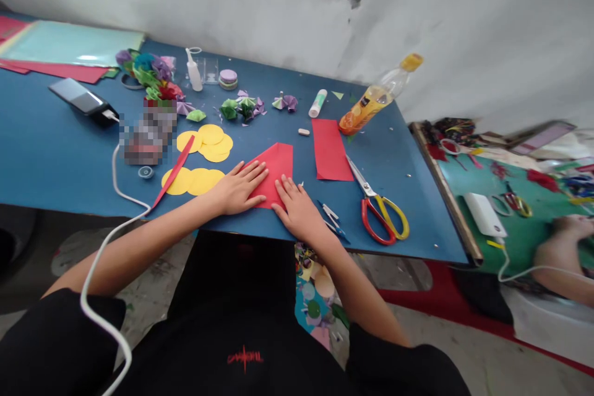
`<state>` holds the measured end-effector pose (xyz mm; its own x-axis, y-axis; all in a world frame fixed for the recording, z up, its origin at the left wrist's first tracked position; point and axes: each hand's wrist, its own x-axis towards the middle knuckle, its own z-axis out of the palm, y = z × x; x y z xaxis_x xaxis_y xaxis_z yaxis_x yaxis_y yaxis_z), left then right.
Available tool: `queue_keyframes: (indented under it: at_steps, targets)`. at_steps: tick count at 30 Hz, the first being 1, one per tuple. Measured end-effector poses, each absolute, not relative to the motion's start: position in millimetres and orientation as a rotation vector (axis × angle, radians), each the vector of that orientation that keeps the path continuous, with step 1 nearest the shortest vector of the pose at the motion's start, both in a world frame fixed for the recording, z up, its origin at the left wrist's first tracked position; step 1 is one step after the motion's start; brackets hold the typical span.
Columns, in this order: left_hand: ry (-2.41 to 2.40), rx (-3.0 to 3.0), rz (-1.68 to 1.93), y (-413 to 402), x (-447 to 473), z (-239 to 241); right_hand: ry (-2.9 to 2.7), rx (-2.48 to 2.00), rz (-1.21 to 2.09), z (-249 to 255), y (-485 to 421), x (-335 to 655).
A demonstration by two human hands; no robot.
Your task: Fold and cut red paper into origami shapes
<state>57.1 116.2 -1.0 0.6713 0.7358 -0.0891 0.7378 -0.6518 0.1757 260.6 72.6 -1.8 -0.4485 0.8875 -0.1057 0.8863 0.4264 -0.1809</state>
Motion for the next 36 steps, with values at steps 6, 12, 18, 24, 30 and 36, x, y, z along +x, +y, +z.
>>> queue_keyframes:
  at_steps: [6, 12, 18, 24, 30, 36]
  targets:
    - [1.186, 2.677, -0.030, 117, 56, 1, -2.667, -1.660, 0.344, 0, 73, 260]
    - [1.168, 2.683, -0.007, 117, 55, -1, -2.637, -1.636, 0.357, -2, 73, 260]
    - [1.169, 2.673, -0.023, 117, 55, 0, -2.648, -1.631, 0.307, 8, 72, 260]
    - [1.196, 2.669, 0.007, 117, 57, -1, -2.770, -1.536, 0.136, 29, 112, 238]
    - [1.176, 2.663, 0.071, 117, 58, 2, -2.894, -1.342, 0.201, 10, 157, 226]
    - [1.201, 2.631, 0.030, 118, 58, 5, -2.776, -1.475, 0.070, 6, 176, 248]
